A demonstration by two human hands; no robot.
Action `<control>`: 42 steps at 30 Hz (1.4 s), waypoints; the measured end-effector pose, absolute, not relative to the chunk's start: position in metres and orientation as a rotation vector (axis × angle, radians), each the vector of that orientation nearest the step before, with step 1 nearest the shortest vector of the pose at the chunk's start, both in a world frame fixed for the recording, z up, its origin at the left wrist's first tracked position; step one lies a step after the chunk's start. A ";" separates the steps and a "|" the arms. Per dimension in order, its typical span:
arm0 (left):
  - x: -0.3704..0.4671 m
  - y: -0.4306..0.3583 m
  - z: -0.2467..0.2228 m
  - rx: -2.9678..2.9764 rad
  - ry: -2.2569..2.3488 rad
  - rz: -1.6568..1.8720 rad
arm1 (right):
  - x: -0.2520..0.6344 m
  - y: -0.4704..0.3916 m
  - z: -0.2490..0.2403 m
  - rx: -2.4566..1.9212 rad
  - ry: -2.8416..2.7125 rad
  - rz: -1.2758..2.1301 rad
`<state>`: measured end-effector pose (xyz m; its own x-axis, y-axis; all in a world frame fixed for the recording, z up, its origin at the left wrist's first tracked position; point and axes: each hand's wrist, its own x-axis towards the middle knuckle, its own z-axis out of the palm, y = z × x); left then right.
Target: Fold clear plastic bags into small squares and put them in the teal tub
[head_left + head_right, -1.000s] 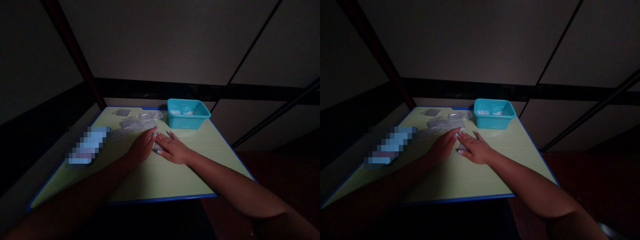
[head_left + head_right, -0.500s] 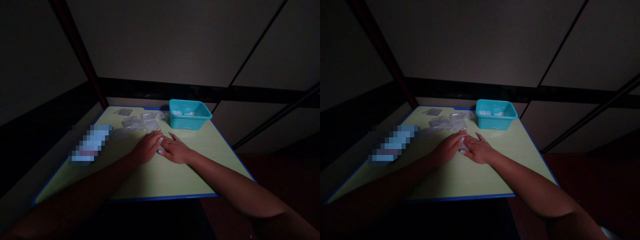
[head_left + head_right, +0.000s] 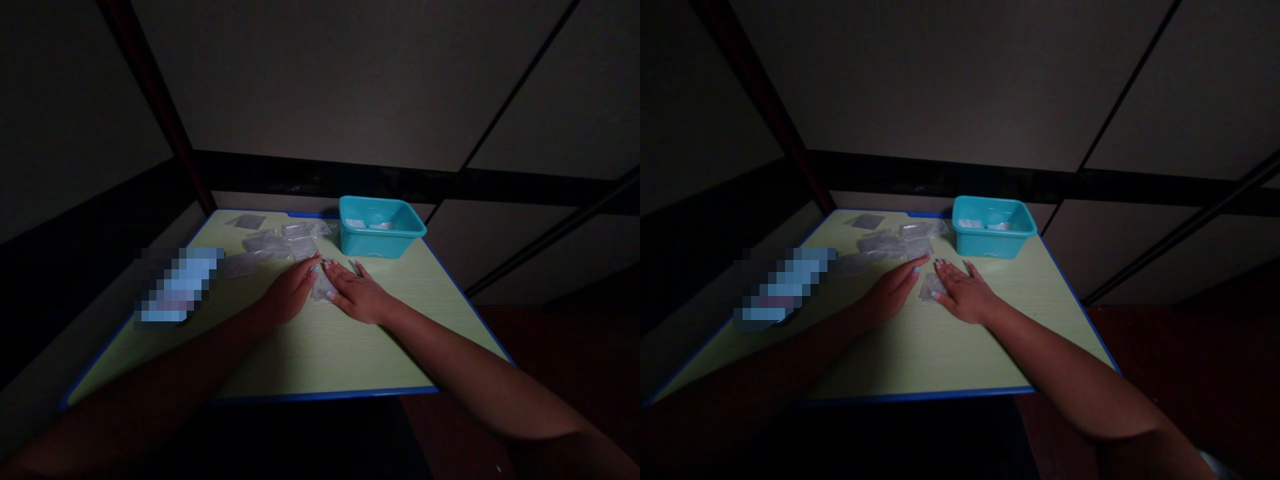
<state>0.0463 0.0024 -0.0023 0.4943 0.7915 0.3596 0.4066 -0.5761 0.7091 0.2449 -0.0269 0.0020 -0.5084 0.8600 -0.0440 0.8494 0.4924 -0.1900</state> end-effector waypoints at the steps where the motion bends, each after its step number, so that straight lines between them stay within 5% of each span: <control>1: 0.047 0.002 -0.003 2.183 0.974 0.921 | 0.245 -0.027 0.001 -1.536 -2.671 0.280; 42: 0.043 0.001 -0.005 2.150 0.906 1.009 | 0.232 -0.048 0.010 -1.075 -2.837 0.506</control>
<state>0.0432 0.0011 -0.0050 0.4806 0.7745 0.4114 0.3265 -0.5934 0.7357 0.2322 -0.0481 0.0103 -0.7538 0.6549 -0.0541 0.6332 0.7018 -0.3263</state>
